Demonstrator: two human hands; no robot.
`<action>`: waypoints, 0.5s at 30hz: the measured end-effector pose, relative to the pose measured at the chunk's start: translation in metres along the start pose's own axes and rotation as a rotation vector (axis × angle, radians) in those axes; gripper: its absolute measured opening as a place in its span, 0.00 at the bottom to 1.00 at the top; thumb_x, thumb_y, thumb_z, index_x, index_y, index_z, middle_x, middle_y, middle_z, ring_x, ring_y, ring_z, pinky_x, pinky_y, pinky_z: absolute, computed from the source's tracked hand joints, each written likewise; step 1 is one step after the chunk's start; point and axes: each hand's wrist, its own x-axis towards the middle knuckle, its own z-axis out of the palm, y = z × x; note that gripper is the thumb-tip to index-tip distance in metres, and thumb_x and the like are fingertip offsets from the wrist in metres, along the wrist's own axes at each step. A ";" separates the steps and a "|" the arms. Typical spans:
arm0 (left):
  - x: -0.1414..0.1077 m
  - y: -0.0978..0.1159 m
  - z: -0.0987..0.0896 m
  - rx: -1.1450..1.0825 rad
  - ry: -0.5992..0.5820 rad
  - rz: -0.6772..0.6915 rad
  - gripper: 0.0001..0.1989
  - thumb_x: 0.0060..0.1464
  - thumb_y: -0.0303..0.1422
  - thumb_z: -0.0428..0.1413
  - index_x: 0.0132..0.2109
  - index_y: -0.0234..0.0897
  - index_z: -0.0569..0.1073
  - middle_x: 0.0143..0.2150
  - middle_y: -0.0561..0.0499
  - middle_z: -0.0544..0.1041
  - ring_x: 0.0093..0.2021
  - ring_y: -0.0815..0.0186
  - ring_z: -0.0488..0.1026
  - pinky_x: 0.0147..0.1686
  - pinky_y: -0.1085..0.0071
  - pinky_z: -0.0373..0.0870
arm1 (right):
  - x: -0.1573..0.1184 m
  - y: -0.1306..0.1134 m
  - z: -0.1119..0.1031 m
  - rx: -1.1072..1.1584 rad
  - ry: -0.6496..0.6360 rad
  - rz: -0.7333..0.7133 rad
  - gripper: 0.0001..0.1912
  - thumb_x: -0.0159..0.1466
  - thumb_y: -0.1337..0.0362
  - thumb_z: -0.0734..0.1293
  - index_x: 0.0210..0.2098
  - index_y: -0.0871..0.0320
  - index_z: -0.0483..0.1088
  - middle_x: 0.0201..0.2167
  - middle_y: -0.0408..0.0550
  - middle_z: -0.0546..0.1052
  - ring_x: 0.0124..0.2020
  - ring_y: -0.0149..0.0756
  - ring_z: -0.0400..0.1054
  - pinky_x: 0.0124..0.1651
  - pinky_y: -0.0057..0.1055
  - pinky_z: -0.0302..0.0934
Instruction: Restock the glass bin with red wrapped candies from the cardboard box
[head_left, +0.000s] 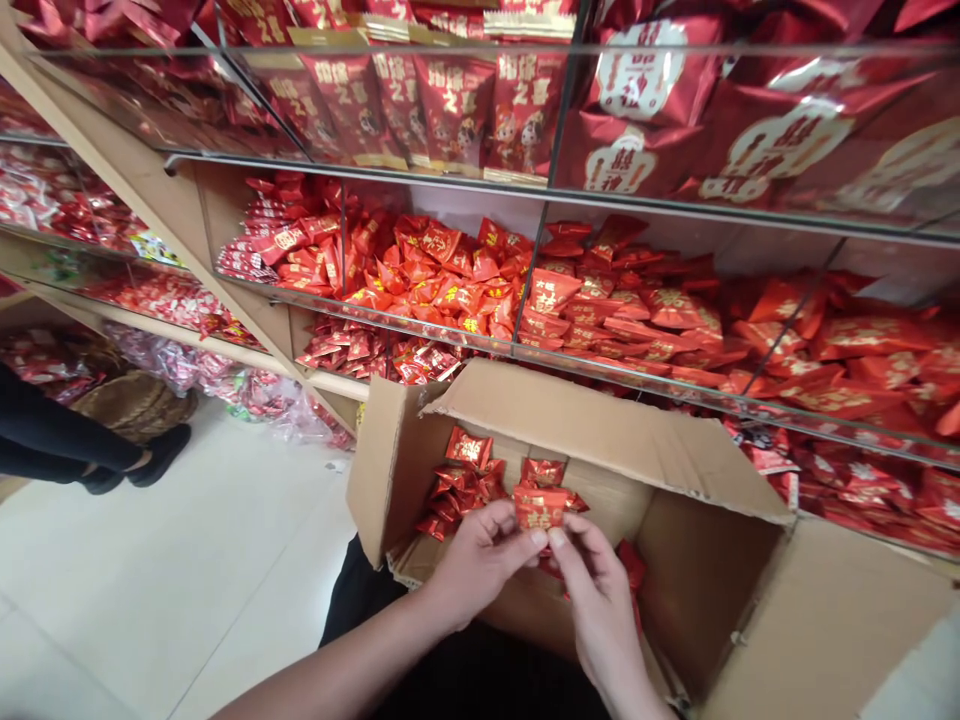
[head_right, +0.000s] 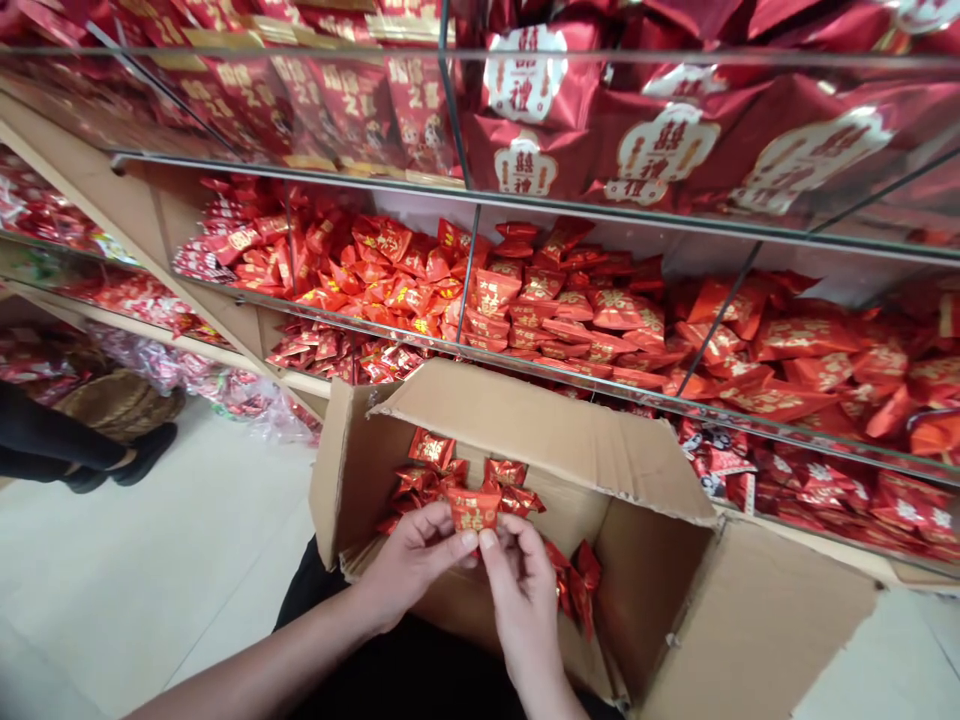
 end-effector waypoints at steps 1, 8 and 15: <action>-0.001 0.001 -0.002 0.056 -0.031 -0.011 0.11 0.48 0.34 0.56 0.39 0.32 0.72 0.32 0.50 0.73 0.32 0.68 0.68 0.35 0.72 0.65 | 0.001 0.000 -0.003 -0.045 0.022 -0.045 0.15 0.52 0.59 0.68 0.39 0.54 0.68 0.35 0.45 0.74 0.36 0.36 0.68 0.39 0.31 0.63; -0.009 -0.002 -0.008 0.302 -0.081 -0.021 0.11 0.43 0.31 0.59 0.36 0.31 0.71 0.32 0.52 0.73 0.34 0.68 0.67 0.35 0.74 0.62 | 0.001 -0.020 -0.012 -0.308 -0.209 -0.280 0.04 0.54 0.63 0.66 0.27 0.57 0.72 0.27 0.45 0.73 0.30 0.34 0.67 0.35 0.27 0.62; -0.012 -0.005 -0.005 -0.030 0.062 -0.079 0.12 0.40 0.35 0.63 0.31 0.31 0.74 0.27 0.53 0.74 0.27 0.73 0.66 0.32 0.75 0.62 | -0.001 -0.013 -0.006 -0.142 -0.075 -0.251 0.09 0.52 0.60 0.68 0.20 0.59 0.70 0.20 0.43 0.70 0.23 0.31 0.64 0.28 0.24 0.61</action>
